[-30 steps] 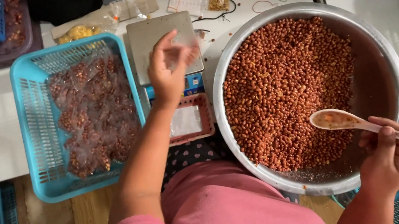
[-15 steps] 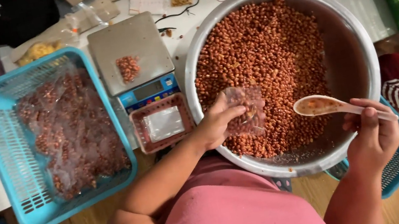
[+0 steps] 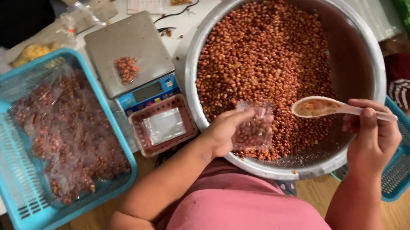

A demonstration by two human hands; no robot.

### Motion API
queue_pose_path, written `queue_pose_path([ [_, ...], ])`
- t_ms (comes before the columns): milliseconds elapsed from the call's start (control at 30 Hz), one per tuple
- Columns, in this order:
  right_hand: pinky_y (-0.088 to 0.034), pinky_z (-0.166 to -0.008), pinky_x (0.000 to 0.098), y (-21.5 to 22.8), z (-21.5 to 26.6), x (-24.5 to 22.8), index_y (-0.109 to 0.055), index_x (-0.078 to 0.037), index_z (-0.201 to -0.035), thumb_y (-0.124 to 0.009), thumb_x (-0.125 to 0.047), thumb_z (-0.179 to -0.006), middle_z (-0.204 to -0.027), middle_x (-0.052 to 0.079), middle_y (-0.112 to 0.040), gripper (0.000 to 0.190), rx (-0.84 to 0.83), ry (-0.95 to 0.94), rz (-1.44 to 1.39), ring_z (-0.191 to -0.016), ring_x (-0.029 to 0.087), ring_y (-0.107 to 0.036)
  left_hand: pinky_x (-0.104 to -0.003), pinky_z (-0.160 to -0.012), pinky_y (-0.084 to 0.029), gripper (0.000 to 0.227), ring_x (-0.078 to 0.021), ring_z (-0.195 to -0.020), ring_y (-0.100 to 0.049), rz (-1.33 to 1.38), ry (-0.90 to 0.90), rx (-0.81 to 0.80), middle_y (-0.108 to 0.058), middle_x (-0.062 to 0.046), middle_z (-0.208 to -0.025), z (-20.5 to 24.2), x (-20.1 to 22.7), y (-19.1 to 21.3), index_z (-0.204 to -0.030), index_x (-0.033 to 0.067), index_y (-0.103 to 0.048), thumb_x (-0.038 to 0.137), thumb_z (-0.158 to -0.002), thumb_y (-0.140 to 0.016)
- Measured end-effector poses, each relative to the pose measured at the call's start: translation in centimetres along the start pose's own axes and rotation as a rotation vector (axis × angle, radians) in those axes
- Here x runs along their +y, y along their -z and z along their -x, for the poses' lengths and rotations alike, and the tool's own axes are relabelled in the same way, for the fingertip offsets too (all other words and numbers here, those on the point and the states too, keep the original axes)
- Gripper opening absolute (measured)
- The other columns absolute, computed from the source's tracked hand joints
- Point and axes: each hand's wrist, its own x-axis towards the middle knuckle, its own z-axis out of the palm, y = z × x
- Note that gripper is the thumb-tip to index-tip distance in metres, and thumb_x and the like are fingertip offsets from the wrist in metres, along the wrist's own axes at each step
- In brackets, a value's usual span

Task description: The person uses a spoon to scoop peanuts from a large basin into small plastic bags, weighs each bag on a digital scale, and places the filled bags into a blue basket.

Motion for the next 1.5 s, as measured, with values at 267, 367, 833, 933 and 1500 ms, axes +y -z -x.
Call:
queue_pose_path([
  [267,-0.042,-0.065,0.0225,0.5,0.4,2.1,-0.066,0.002,-0.121,-0.053,-0.023,-0.12,-0.085,0.011,-0.059,0.029,-0.1,-0.088,0.001,-0.069,0.013,-0.053,-0.032,-0.082,-0.059,0.011,-0.0182,-0.092,-0.074,-0.838,-1.282,0.62,-0.077,-0.003,-0.103,3.6,14.7,8.8,-0.104,0.0135,-0.07,0.018,-0.103,-0.06],
  [367,-0.042,-0.065,0.0231,0.3,0.6,2.4,-0.066,0.002,-0.121,-0.051,-0.021,-0.121,-0.085,0.01,-0.059,0.028,-0.141,-0.099,0.014,-0.069,0.013,-0.052,-0.035,-0.089,-0.052,0.017,-0.0219,-0.101,-0.072,-1.323,-1.241,1.076,-0.078,-0.004,-0.11,3.7,17.4,16.9,-0.105,0.0144,-0.079,0.027,-0.099,-0.068],
  [833,-0.047,-0.066,0.0218,0.3,0.2,4.7,-0.069,0.004,-0.13,-0.051,-0.013,-0.127,-0.111,0.014,-0.068,0.025,-0.132,-0.034,0.111,-0.075,0.014,-0.055,-0.032,-0.081,-0.053,0.027,-0.0174,-0.09,-0.075,-0.71,-1.165,1.541,-0.08,0.001,-0.097,9.4,17.4,24.3,-0.1,0.0221,-0.073,0.046,-0.09,-0.068],
  [933,-0.042,-0.066,0.0227,-0.1,0.0,4.4,-0.069,0.001,-0.13,-0.05,-0.011,-0.126,-0.104,0.015,-0.066,0.023,-0.135,-0.092,0.132,-0.07,0.015,-0.053,-0.028,-0.07,-0.059,0.025,-0.0133,-0.082,-0.075,-0.387,-1.291,1.652,-0.08,0.004,-0.093,14.8,19.7,26.6,-0.1,0.0258,-0.073,0.045,-0.084,-0.075],
  [1500,-0.052,-0.092,0.032,4.5,-0.7,11.4,-0.07,-0.006,-0.121,-0.055,-0.006,-0.114,-0.119,0.01,-0.071,0.017,-0.191,-0.173,0.428,-0.108,0.02,-0.065,-0.036,-0.072,-0.055,0.023,-0.0224,-0.084,-0.073,-1.284,-0.458,1.023,-0.079,-0.001,-0.101,14.0,9.5,11.9,-0.113,0.0256,-0.075,0.034,-0.093,-0.067],
])
